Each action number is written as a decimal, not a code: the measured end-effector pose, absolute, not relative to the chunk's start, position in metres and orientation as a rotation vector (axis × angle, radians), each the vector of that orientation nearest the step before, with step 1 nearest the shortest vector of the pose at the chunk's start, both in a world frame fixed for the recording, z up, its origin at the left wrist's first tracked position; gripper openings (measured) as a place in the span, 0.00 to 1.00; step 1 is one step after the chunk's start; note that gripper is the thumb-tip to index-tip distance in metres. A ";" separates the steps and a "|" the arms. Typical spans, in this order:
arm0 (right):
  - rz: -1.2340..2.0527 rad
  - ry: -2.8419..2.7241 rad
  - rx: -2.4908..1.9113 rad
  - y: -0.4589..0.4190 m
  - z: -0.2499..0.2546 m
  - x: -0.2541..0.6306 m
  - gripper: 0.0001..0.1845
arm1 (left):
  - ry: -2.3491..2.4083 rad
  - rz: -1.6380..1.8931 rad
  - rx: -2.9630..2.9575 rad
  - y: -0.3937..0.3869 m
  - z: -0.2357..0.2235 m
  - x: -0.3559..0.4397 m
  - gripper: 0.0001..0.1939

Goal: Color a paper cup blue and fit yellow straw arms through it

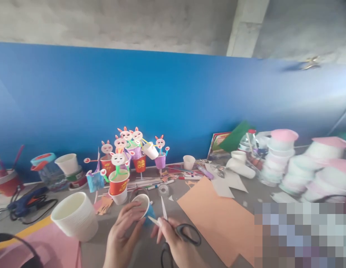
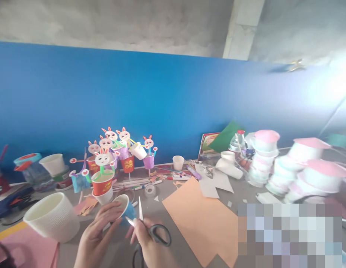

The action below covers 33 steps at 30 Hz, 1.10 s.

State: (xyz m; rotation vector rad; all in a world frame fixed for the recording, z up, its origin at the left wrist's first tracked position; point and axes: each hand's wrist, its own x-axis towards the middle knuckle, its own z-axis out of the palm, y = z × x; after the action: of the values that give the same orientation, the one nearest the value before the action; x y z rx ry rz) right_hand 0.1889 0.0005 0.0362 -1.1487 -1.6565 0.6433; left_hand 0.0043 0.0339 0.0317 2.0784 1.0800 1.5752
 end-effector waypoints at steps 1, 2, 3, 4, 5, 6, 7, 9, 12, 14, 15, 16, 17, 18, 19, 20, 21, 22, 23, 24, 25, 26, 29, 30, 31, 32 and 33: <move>0.651 -1.631 -1.166 -0.001 0.034 0.188 0.31 | 1.068 1.601 2.130 0.034 0.032 0.004 0.08; 0.645 -1.623 -1.171 -0.002 0.033 0.187 0.31 | 1.060 1.613 2.180 0.035 0.033 0.004 0.09; 0.636 -1.624 -1.171 -0.002 0.032 0.186 0.31 | 1.063 1.615 2.218 0.035 0.032 0.004 0.09; 0.618 -1.635 -1.169 -0.002 0.033 0.186 0.31 | 1.073 1.611 2.241 0.034 0.032 0.004 0.09; 0.591 -1.666 -1.159 -0.001 0.033 0.186 0.30 | 1.085 1.599 2.249 0.034 0.032 0.004 0.08; 0.559 -1.715 -1.138 0.001 0.035 0.187 0.29 | 1.104 1.579 2.235 0.033 0.031 0.004 0.07; 0.530 -1.769 -1.108 0.004 0.036 0.187 0.28 | 1.121 1.564 2.205 0.032 0.031 0.004 0.06; 0.482 -1.868 -1.028 0.011 0.038 0.190 0.26 | 1.140 1.541 2.142 0.030 0.031 0.004 0.04; 0.462 -1.943 -0.955 0.021 0.038 0.194 0.23 | 1.138 1.520 2.136 0.028 0.033 0.006 0.04; 0.493 -1.933 -0.959 0.023 0.038 0.196 0.22 | 1.143 1.510 2.169 0.027 0.035 0.008 0.05; 0.519 -1.912 -0.973 0.022 0.038 0.196 0.23 | 1.151 1.517 2.180 0.027 0.035 0.009 0.06; 0.556 -1.881 -0.995 0.020 0.039 0.196 0.23 | 1.161 1.528 2.188 0.027 0.036 0.010 0.06; 0.602 -1.837 -1.029 0.017 0.040 0.195 0.23 | 1.174 1.540 2.195 0.027 0.036 0.011 0.05; 0.653 -1.781 -1.070 0.013 0.040 0.193 0.24 | 1.187 1.550 2.210 0.027 0.036 0.012 0.06; 0.709 -1.715 -1.113 0.009 0.041 0.191 0.24 | 1.199 1.557 2.235 0.027 0.035 0.012 0.06; 0.765 -1.646 -1.152 0.006 0.041 0.189 0.26 | 1.210 1.558 2.266 0.027 0.035 0.012 0.07; 0.822 -1.577 -1.184 0.004 0.040 0.187 0.28 | 1.220 1.550 2.300 0.027 0.035 0.012 0.08; 0.881 -1.511 -1.207 0.002 0.039 0.185 0.30 | 1.222 1.539 2.335 0.027 0.035 0.012 0.08; 0.942 -1.454 -1.216 0.002 0.038 0.184 0.31 | 1.222 1.525 2.362 0.027 0.035 0.012 0.09; 1.000 -1.406 -1.218 0.003 0.037 0.184 0.32 | 1.219 1.512 2.376 0.027 0.035 0.012 0.09; 1.045 -1.379 -1.222 0.004 0.037 0.185 0.33 | 1.211 1.498 2.379 0.027 0.036 0.012 0.09; 1.075 -1.373 -1.225 0.005 0.037 0.186 0.33 | 1.210 1.490 2.362 0.027 0.036 0.013 0.09; 1.024 -1.506 -1.255 0.010 0.043 0.195 0.30 | 1.210 1.471 2.313 0.027 0.037 0.014 0.10; 0.972 -1.572 -1.263 0.011 0.046 0.199 0.28 | 1.214 1.464 2.308 0.027 0.037 0.014 0.09; 0.913 -1.644 -1.261 0.011 0.050 0.201 0.26 | 1.220 1.458 2.307 0.027 0.038 0.014 0.09; 0.870 -1.698 -1.244 0.012 0.053 0.203 0.25 | 1.226 1.452 2.306 0.027 0.038 0.014 0.08; 0.826 -1.761 -1.219 0.012 0.056 0.205 0.24 | 1.232 1.446 2.301 0.026 0.038 0.014 0.08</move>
State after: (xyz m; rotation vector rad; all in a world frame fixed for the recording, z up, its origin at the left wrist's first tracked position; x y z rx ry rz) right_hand 0.2048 0.0121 0.0561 -1.2194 -1.7610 0.8264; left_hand 0.0143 0.0264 0.0382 2.3014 1.2317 1.4462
